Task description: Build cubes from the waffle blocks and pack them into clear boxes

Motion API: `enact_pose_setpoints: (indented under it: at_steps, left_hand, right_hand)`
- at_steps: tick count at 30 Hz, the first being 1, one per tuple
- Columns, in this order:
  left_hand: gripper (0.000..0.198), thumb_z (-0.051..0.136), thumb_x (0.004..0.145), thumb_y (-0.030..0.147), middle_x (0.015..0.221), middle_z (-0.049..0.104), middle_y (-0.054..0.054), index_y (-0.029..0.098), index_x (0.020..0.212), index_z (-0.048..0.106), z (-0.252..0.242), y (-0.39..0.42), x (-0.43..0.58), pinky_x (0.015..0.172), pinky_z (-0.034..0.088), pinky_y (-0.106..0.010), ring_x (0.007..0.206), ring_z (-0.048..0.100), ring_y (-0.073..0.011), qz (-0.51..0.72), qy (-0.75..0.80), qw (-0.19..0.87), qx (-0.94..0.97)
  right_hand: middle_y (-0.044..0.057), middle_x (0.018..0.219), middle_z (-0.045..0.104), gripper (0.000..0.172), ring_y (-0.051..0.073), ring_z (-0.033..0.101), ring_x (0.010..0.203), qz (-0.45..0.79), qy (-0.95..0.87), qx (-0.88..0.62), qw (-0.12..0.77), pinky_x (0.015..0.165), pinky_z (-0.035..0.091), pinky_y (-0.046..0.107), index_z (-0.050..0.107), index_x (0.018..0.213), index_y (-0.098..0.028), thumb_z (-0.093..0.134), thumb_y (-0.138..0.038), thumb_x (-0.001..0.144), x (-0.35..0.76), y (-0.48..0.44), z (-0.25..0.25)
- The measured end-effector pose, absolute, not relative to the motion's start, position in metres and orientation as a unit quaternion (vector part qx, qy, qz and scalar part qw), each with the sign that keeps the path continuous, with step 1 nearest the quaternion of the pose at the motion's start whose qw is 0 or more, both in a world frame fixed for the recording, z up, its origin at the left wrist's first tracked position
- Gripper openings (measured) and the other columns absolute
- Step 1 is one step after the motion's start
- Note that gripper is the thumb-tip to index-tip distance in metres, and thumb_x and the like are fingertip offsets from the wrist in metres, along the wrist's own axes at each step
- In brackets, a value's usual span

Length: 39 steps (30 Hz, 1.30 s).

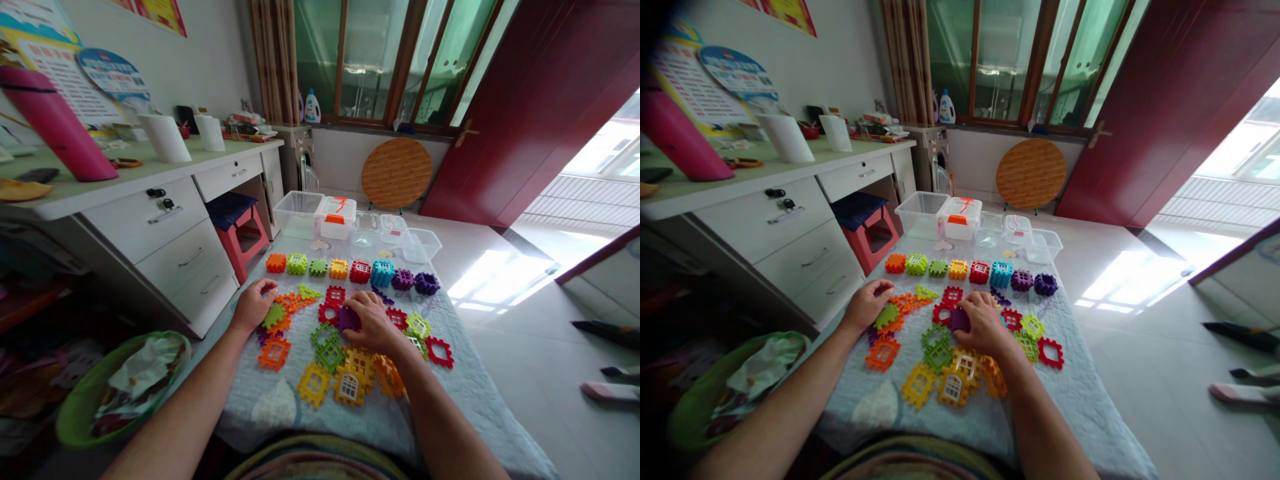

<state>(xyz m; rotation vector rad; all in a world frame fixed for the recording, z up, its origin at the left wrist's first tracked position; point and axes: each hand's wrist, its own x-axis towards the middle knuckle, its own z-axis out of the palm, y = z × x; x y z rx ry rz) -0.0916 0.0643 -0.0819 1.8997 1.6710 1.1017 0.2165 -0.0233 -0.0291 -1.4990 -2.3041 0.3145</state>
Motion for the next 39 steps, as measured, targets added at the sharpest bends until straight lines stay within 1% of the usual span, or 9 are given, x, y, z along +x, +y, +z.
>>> enact_pose_setpoints:
  at_steps: [6,13,17,22,25,29,32,36,39]
  left_hand:
    - [0.026,0.053,0.077,0.040,0.090,0.071,-0.006,0.019,0.088,0.065,-0.082,0.064,-0.092,0.086,0.050,-0.033,0.086,0.066,-0.0218,0.390,0.595,0.188,0.678]
    - [0.025,0.054,0.078,0.038,0.090,0.071,-0.006,0.019,0.088,0.064,-0.084,0.065,-0.092,0.085,0.050,-0.032,0.086,0.066,-0.0212,0.393,0.590,0.191,0.679]
    - [0.024,0.054,0.077,0.038,0.090,0.071,-0.005,0.019,0.087,0.064,-0.084,0.065,-0.093,0.085,0.050,-0.032,0.085,0.066,-0.0209,0.390,0.590,0.191,0.680]
    - [0.024,0.053,0.077,0.038,0.090,0.071,-0.005,0.019,0.087,0.064,-0.081,0.064,-0.091,0.086,0.050,-0.032,0.086,0.066,-0.0211,0.384,0.593,0.188,0.682]
    - [0.024,0.053,0.077,0.038,0.091,0.071,-0.006,0.019,0.087,0.064,-0.079,0.063,-0.090,0.088,0.050,-0.033,0.088,0.066,-0.0217,0.378,0.595,0.189,0.684]
    - [0.025,0.052,0.077,0.039,0.092,0.071,-0.006,0.020,0.088,0.064,-0.078,0.062,-0.090,0.088,0.050,-0.034,0.089,0.065,-0.0219,0.375,0.597,0.192,0.683]
    - [0.026,0.052,0.076,0.039,0.092,0.071,-0.006,0.020,0.088,0.064,-0.078,0.063,-0.091,0.088,0.050,-0.034,0.088,0.065,-0.0218,0.376,0.593,0.194,0.684]
    - [0.029,0.053,0.075,0.042,0.091,0.070,-0.006,0.019,0.088,0.064,-0.078,0.063,-0.092,0.087,0.050,-0.034,0.086,0.065,-0.0224,0.373,0.596,0.202,0.682]
    - [0.030,0.053,0.074,0.043,0.091,0.070,-0.006,0.019,0.088,0.064,-0.079,0.064,-0.092,0.088,0.050,-0.034,0.087,0.065,-0.0228,0.372,0.597,0.204,0.681]
  right_hand:
    - [0.007,0.109,0.055,0.049,0.027,0.043,0.104,0.104,-0.816,-0.544,0.164,0.093,0.034,0.042,0.060,0.113,-0.023,0.070,-0.033,0.066,0.215,-0.024,-0.030]
    - [0.007,0.109,0.055,0.045,0.027,0.044,0.104,0.096,-0.812,-0.550,0.169,0.093,0.034,0.041,0.060,0.110,-0.022,0.069,-0.033,0.068,0.213,-0.024,-0.025]
    - [0.008,0.110,0.055,0.047,0.027,0.044,0.105,0.097,-0.810,-0.559,0.149,0.094,0.033,0.041,0.060,0.111,-0.022,0.069,-0.035,0.067,0.213,-0.024,-0.025]
    - [0.008,0.111,0.054,0.049,0.028,0.043,0.106,0.091,-0.812,-0.557,0.149,0.095,0.032,0.042,0.060,0.112,-0.021,0.070,-0.037,0.067,0.214,-0.023,-0.027]
    - [0.008,0.110,0.055,0.048,0.028,0.043,0.105,0.093,-0.812,-0.556,0.149,0.094,0.033,0.042,0.060,0.111,-0.022,0.070,-0.036,0.066,0.215,-0.023,-0.028]
    - [0.007,0.109,0.055,0.043,0.028,0.044,0.105,0.093,-0.813,-0.552,0.160,0.094,0.033,0.042,0.061,0.107,-0.022,0.070,-0.033,0.066,0.212,-0.021,-0.030]
    - [0.007,0.110,0.055,0.044,0.028,0.044,0.106,0.099,-0.812,-0.548,0.177,0.095,0.034,0.042,0.060,0.106,-0.022,0.071,-0.031,0.064,0.210,-0.022,-0.028]
    - [0.007,0.113,0.055,0.044,0.026,0.045,0.108,0.102,-0.802,-0.541,0.232,0.097,0.035,0.041,0.059,0.109,-0.022,0.070,-0.029,0.066,0.226,-0.024,-0.013]
    - [0.008,0.114,0.055,0.041,0.027,0.045,0.111,0.065,-0.779,-0.564,0.267,0.099,0.036,0.043,0.059,0.110,-0.023,0.067,-0.032,0.071,0.262,-0.016,0.005]
